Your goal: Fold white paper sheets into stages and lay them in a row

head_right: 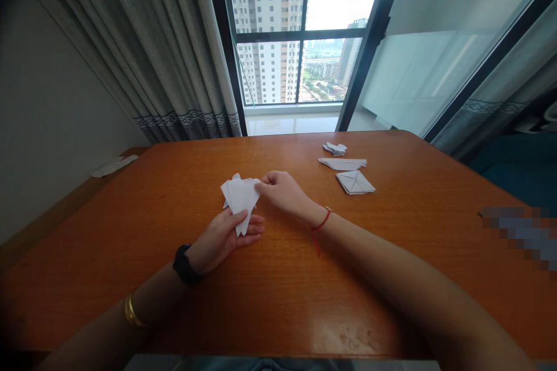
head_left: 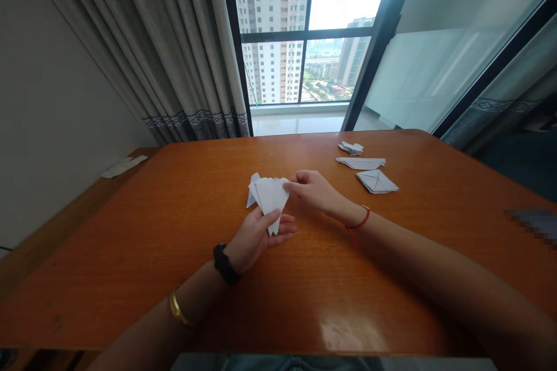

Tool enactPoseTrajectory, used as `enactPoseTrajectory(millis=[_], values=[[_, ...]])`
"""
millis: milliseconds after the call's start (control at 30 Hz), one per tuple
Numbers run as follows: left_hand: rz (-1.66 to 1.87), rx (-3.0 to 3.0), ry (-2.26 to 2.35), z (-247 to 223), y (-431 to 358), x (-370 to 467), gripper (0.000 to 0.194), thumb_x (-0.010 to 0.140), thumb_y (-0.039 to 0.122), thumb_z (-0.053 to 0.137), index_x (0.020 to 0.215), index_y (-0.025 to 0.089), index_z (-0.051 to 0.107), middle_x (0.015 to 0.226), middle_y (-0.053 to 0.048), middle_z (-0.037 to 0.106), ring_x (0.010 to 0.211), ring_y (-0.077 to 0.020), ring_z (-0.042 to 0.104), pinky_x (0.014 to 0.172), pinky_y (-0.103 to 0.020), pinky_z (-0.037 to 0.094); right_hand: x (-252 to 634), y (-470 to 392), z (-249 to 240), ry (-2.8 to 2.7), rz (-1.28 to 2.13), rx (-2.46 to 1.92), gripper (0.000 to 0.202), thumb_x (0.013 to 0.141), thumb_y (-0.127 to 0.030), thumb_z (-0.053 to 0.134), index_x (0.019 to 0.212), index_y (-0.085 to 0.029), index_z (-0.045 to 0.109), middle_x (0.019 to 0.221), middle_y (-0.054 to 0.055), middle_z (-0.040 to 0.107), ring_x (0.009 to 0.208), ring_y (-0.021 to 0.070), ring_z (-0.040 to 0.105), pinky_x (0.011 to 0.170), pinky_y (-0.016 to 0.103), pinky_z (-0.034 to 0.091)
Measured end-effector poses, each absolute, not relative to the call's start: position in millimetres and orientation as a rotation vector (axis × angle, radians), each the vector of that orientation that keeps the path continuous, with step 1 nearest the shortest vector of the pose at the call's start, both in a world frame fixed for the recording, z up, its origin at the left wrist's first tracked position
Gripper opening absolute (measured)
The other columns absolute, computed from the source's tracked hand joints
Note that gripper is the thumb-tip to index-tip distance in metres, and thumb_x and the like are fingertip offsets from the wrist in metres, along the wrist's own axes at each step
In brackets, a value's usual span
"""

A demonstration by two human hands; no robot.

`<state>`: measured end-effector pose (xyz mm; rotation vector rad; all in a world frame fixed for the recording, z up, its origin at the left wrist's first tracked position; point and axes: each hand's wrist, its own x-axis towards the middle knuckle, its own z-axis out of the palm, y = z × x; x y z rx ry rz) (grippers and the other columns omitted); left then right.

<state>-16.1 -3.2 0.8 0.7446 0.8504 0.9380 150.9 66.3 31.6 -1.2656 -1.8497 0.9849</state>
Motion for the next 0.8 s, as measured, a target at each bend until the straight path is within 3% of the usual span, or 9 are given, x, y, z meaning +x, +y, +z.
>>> enactPoseTrajectory(millis=[133, 233, 333, 400, 467, 533, 700, 800], values=[[0.848, 0.943, 0.901, -3.6, -4.4, -14.8, 0.027, 0.079, 0.035, 0.064, 0.089, 0.014, 0.052, 0.068, -0.003, 0.065, 0.052, -0.0137, 0.063, 0.048, -0.022, 0.048, 154.1, 92.7, 32.2, -1.806, 0.871, -1.276, 0.035, 0.079, -0.049, 0.053, 0.067, -0.016, 0.054, 0.062, -0.002, 0.051, 0.055, 0.0097, 0.042, 0.051, 0.023, 0.032], [0.611, 1.176, 0.765, -1.1, -11.1, -16.2, 0.033, 0.081, 0.044, 0.061, 0.073, 0.012, 0.053, 0.055, -0.003, 0.06, 0.044, -0.0122, 0.059, 0.039, -0.018, 0.039, 150.0, 121.2, 28.8, -1.876, 0.683, -1.365, 0.039, 0.086, -0.047, 0.042, 0.077, -0.014, 0.059, 0.071, 0.004, 0.058, 0.058, 0.0121, 0.047, 0.054, 0.025, 0.036], [0.507, 1.311, 0.726, 1.0, -18.0, -16.5, 0.037, 0.083, 0.048, 0.058, 0.073, 0.012, 0.055, 0.055, -0.002, 0.059, 0.045, -0.0111, 0.057, 0.041, -0.018, 0.039, 134.6, 136.0, 21.4, -2.098, 0.691, -1.317, 0.029, 0.076, -0.041, 0.061, 0.084, -0.014, 0.066, 0.082, 0.007, 0.065, 0.073, 0.0177, 0.057, 0.066, 0.028, 0.042], [0.568, 1.355, 0.779, -0.1, -19.7, -16.8, 0.037, 0.083, 0.049, 0.056, 0.074, 0.013, 0.055, 0.054, -0.001, 0.058, 0.046, -0.0109, 0.057, 0.043, -0.018, 0.04, 121.4, 134.2, 16.9, -2.338, 0.616, -1.156, 0.04, 0.065, -0.036, 0.074, 0.1, -0.018, 0.067, 0.104, 0.009, 0.066, 0.097, 0.0244, 0.057, 0.084, 0.033, 0.041], [0.648, 1.377, 0.823, -2.8, -18.6, -17.9, 0.037, 0.084, 0.049, 0.056, 0.076, 0.013, 0.054, 0.054, -0.001, 0.058, 0.047, -0.0114, 0.057, 0.044, -0.019, 0.04, 110.9, 127.3, 14.6, -2.618, 0.423, -1.013, 0.06, 0.068, -0.036, 0.073, 0.123, -0.021, 0.057, 0.128, 0.009, 0.056, 0.117, 0.0279, 0.047, 0.096, 0.038, 0.035], [0.7, 1.378, 0.84, -5.5, -16.3, -19.4, 0.036, 0.084, 0.049, 0.055, 0.077, 0.014, 0.053, 0.057, -0.001, 0.059, 0.048, -0.0118, 0.058, 0.044, -0.019, 0.04, 106.8, 120.2, 14.8, -2.787, 0.251, -1.003, 0.062, 0.079, -0.036, 0.063, 0.136, -0.019, 0.043, 0.134, 0.012, 0.051, 0.121, 0.0277, 0.044, 0.098, 0.04, 0.033], [0.767, 1.375, 0.856, -4.6, -13.5, -20.8, 0.034, 0.085, 0.045, 0.054, 0.077, 0.013, 0.054, 0.06, -0.002, 0.06, 0.047, -0.0112, 0.057, 0.046, -0.02, 0.042, 127.6, 100.8, 19.6, -2.83, 0.186, -1.181, 0.032, 0.085, -0.03, 0.056, 0.115, -0.021, 0.06, 0.117, 0.012, 0.06, 0.108, 0.0295, 0.052, 0.089, 0.042, 0.038], [0.85, 1.352, 0.887, 1.8, -12.8, -20.2, 0.033, 0.082, 0.044, 0.058, 0.076, 0.012, 0.054, 0.061, -0.002, 0.06, 0.048, -0.0111, 0.058, 0.047, -0.021, 0.045, 152.9, 74.1, 19.8, -2.835, 0.081, -1.206, 0.028, 0.086, -0.035, 0.053, 0.108, -0.021, 0.063, 0.111, 0.012, 0.061, 0.101, 0.0295, 0.054, 0.086, 0.043, 0.038]])
